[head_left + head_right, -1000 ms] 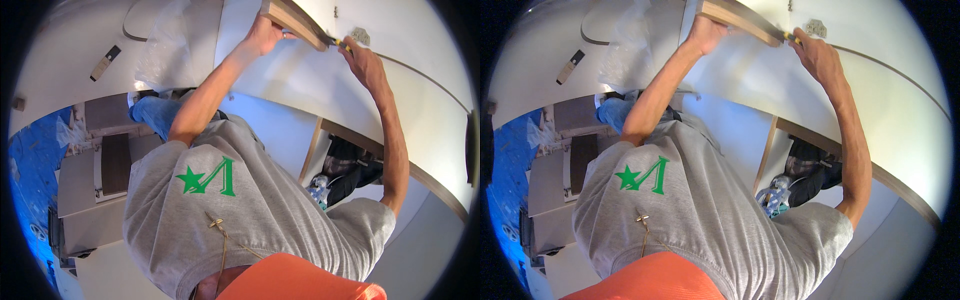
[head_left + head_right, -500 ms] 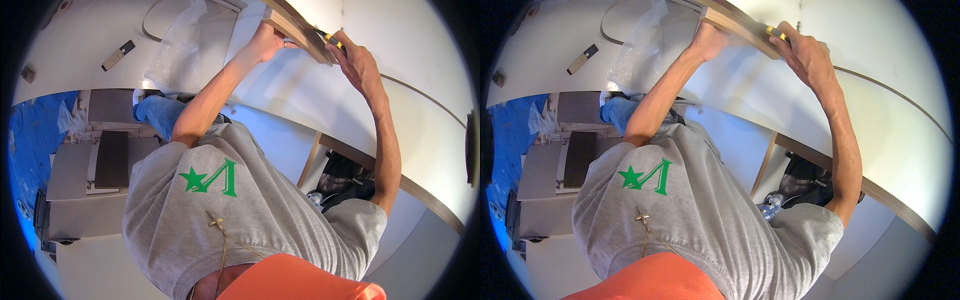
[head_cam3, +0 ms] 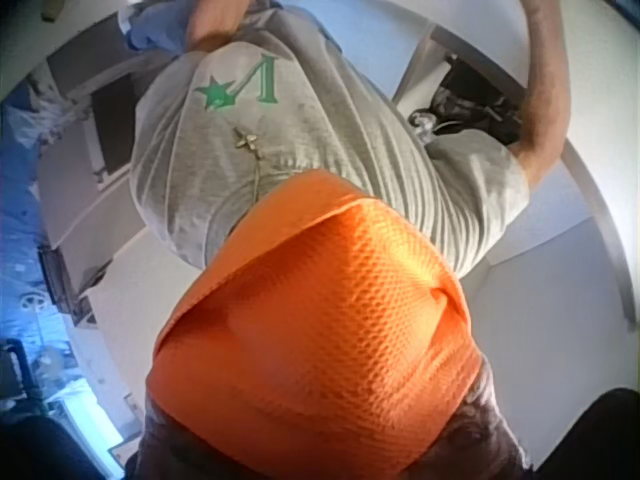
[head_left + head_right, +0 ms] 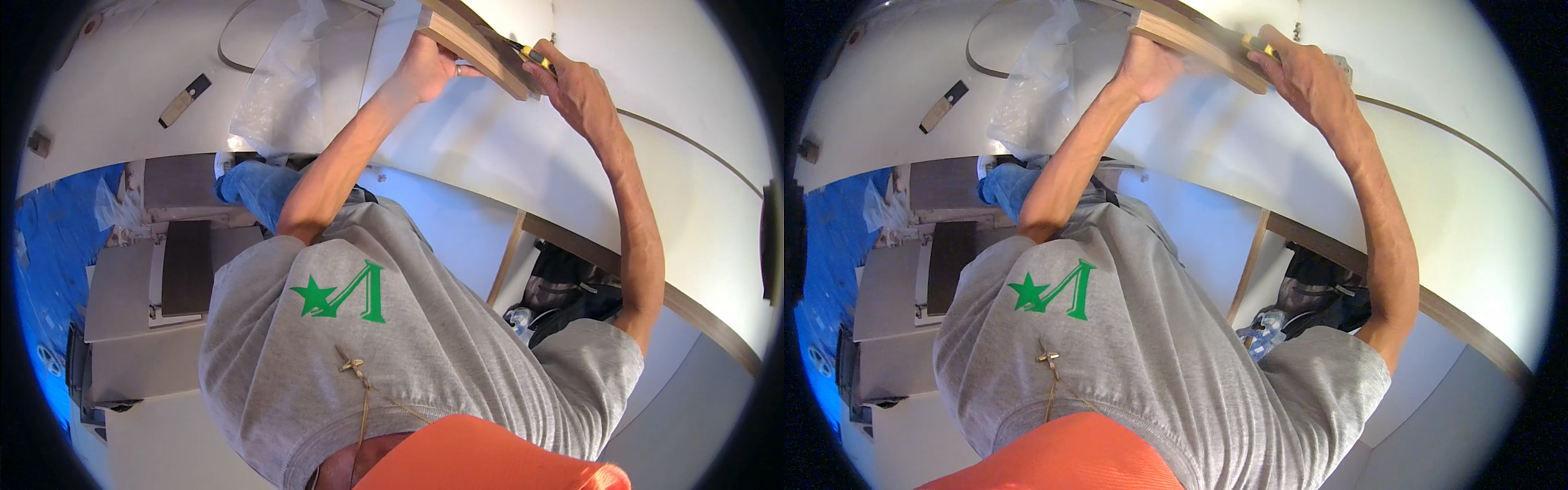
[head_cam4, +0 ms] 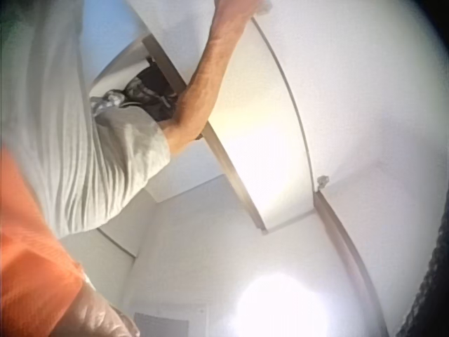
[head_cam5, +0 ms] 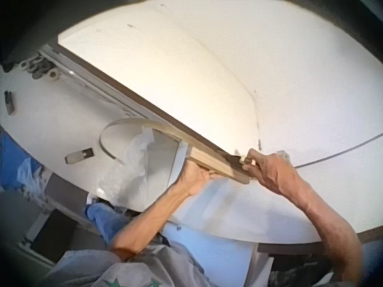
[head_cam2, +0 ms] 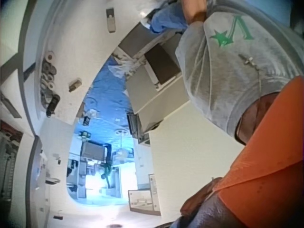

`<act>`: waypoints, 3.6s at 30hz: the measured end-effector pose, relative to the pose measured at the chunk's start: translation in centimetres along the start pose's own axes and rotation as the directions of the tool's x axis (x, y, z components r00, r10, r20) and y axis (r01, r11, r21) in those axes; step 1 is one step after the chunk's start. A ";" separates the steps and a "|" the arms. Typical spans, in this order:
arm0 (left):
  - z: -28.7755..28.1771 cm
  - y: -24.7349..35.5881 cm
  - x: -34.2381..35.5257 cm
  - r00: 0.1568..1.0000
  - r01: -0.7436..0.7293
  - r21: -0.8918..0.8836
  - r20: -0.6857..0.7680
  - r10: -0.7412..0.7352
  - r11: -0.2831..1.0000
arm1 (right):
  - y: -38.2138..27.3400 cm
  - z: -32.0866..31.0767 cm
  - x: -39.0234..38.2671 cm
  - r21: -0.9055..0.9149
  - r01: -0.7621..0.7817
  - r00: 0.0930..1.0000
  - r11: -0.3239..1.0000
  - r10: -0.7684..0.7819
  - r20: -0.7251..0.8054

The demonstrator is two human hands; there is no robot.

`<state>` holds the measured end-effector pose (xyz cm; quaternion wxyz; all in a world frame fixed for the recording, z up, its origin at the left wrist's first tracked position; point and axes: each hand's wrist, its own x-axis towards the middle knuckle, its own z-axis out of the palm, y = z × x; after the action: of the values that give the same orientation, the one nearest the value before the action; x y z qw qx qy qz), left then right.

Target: The person installs a curved wooden edge band onto a white countertop. They use a utility knife to trim the overhanging band and a small wooden block to press the edge into place. The person works along the curved edge, repeatedly cutting and pressing the band.

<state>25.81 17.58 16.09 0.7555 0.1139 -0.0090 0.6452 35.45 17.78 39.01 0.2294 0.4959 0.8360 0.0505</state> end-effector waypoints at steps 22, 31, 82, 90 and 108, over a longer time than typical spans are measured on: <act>1.2 1.6 -1.7 0.995 -0.016 0.089 -0.092 0.024 0.996 | 0.3 -2.3 -2.7 -0.113 0.009 0.999 0.994 -0.005 0.038; 1.1 3.3 -1.9 0.997 -0.054 0.126 -0.046 0.061 0.991 | -2.5 -1.6 0.2 -0.024 -0.010 0.999 1.000 0.010 -0.030; 1.5 5.9 -3.1 0.998 -0.013 0.168 -0.050 0.022 0.986 | -4.7 -2.1 1.9 0.048 0.053 0.996 0.997 -0.049 -0.079; 1.2 5.6 -2.9 0.999 -0.022 0.153 -0.040 0.028 0.988 | -4.6 -1.7 2.4 0.030 0.062 0.995 0.998 -0.060 -0.080; 0.6 5.3 -2.6 0.993 -0.038 0.062 -0.109 0.044 0.997 | -0.3 0.5 0.9 0.060 0.051 0.999 0.997 -0.050 -0.020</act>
<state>20.32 15.69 17.10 0.7376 0.1004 0.0500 0.6658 35.07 18.38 38.20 0.2077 0.4808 0.8515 0.0239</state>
